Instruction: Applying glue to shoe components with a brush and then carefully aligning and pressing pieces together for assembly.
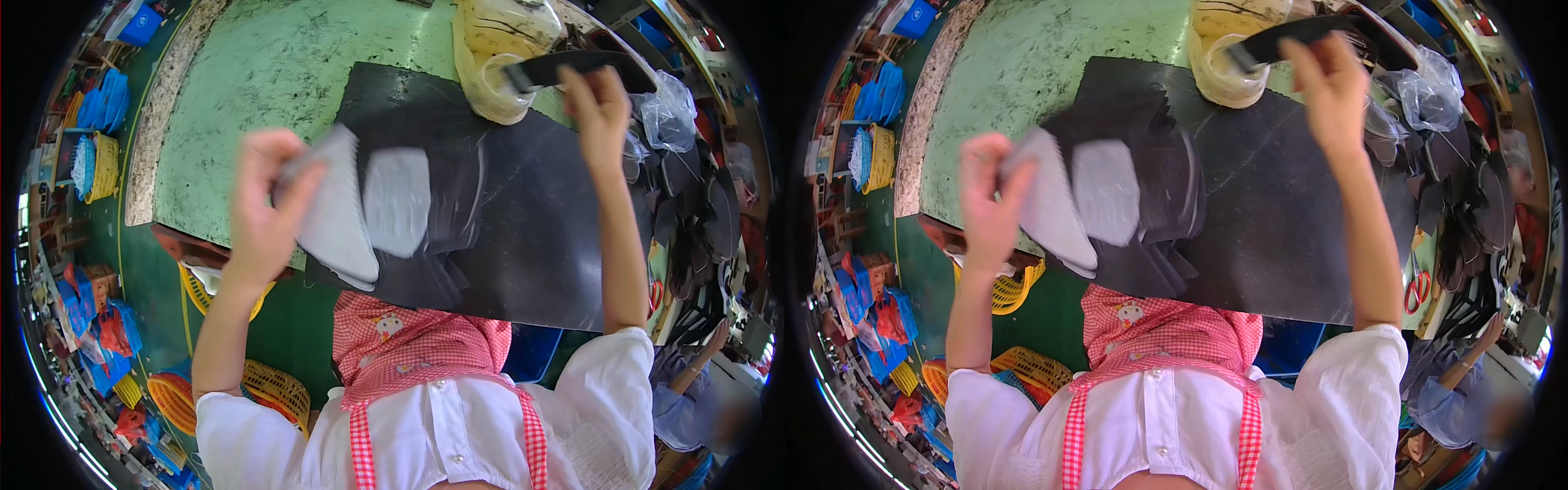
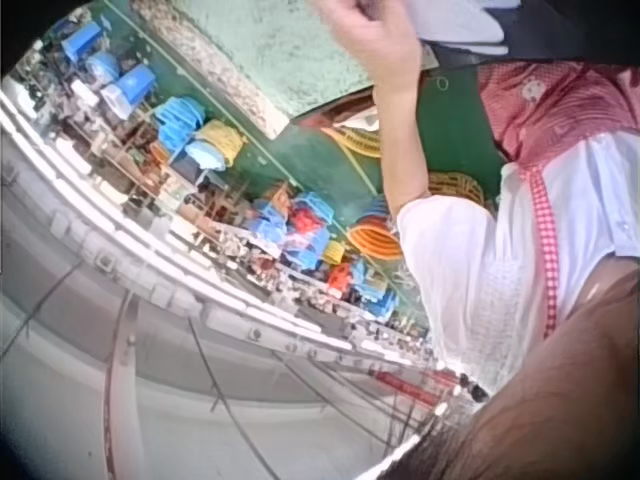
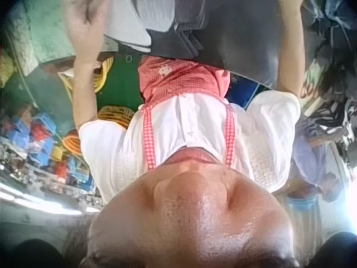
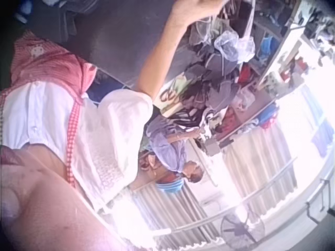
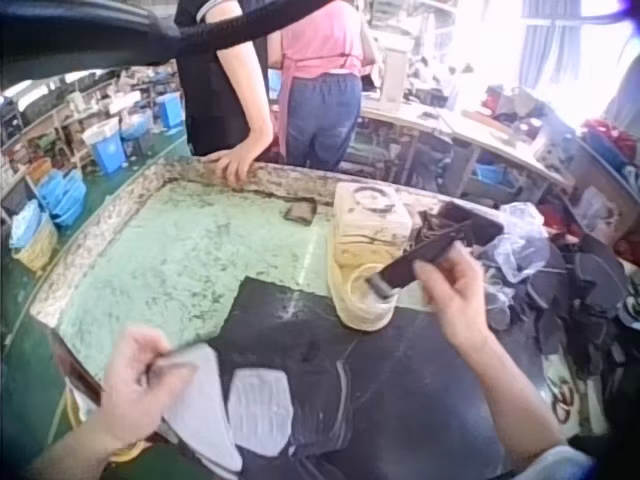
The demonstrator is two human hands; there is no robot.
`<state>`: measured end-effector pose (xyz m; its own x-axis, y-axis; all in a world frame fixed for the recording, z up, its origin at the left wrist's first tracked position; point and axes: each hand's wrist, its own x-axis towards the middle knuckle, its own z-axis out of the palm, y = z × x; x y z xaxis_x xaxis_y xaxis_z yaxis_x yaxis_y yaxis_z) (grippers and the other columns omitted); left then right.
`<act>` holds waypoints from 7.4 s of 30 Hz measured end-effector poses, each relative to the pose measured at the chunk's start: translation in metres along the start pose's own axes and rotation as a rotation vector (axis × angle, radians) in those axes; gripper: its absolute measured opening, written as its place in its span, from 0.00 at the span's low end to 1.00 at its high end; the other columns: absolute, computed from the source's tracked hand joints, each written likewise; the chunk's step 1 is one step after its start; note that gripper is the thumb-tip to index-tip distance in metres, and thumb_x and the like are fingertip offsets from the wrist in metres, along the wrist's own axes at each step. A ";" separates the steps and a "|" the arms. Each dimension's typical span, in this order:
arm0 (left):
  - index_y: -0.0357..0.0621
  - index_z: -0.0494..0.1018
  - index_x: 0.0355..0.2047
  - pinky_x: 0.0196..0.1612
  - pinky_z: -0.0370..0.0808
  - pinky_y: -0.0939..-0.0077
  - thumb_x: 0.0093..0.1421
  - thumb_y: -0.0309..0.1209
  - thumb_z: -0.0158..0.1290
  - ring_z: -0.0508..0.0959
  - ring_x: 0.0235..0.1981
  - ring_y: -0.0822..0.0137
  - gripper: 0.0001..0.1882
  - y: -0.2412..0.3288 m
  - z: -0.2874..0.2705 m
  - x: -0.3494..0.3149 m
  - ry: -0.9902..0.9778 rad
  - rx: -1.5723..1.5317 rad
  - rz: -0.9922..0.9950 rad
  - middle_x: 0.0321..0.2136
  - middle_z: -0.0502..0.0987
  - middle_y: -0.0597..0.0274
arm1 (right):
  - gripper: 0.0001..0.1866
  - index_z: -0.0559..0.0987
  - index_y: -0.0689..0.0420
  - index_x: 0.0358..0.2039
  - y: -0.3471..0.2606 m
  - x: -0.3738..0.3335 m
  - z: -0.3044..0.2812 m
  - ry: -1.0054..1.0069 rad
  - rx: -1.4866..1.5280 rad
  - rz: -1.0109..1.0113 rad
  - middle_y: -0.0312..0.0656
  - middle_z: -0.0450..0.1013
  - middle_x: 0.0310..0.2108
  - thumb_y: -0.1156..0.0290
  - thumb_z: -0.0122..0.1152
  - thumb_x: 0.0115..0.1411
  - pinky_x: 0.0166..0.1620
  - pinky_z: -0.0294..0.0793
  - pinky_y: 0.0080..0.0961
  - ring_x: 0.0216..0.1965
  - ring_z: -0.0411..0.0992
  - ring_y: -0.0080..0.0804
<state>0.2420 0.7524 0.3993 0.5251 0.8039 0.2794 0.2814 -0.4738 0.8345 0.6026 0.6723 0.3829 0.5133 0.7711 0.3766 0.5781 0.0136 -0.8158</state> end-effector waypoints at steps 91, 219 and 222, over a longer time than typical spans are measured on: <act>0.47 0.61 0.58 0.61 0.50 0.42 0.62 0.39 0.49 0.63 0.60 0.50 0.26 -0.008 0.029 -0.018 -0.168 0.550 0.079 0.55 0.68 0.54 | 0.07 0.77 0.58 0.32 -0.078 -0.056 0.042 -0.791 0.192 -0.361 0.38 0.65 0.16 0.72 0.65 0.53 0.22 0.63 0.25 0.16 0.65 0.27; 0.42 0.67 0.52 0.57 0.59 0.60 0.57 0.34 0.54 0.66 0.53 0.53 0.23 0.002 0.008 -0.013 -0.096 0.452 0.112 0.50 0.69 0.54 | 0.07 0.74 0.58 0.25 -0.007 -0.014 -0.007 -0.104 0.260 0.279 0.27 0.63 0.15 0.70 0.60 0.58 0.19 0.51 0.15 0.15 0.56 0.15; 0.41 0.66 0.53 0.56 0.57 0.58 0.56 0.35 0.55 0.65 0.53 0.52 0.25 -0.005 0.027 -0.022 -0.135 0.597 0.162 0.49 0.69 0.54 | 0.06 0.74 0.57 0.27 -0.069 -0.056 0.037 -0.703 0.312 0.418 0.29 0.64 0.15 0.70 0.61 0.57 0.19 0.56 0.17 0.16 0.61 0.15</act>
<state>0.2509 0.7271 0.3764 0.6840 0.6714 0.2852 0.5692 -0.7357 0.3670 0.5101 0.6519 0.4016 0.0746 0.9643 -0.2539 0.1774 -0.2634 -0.9482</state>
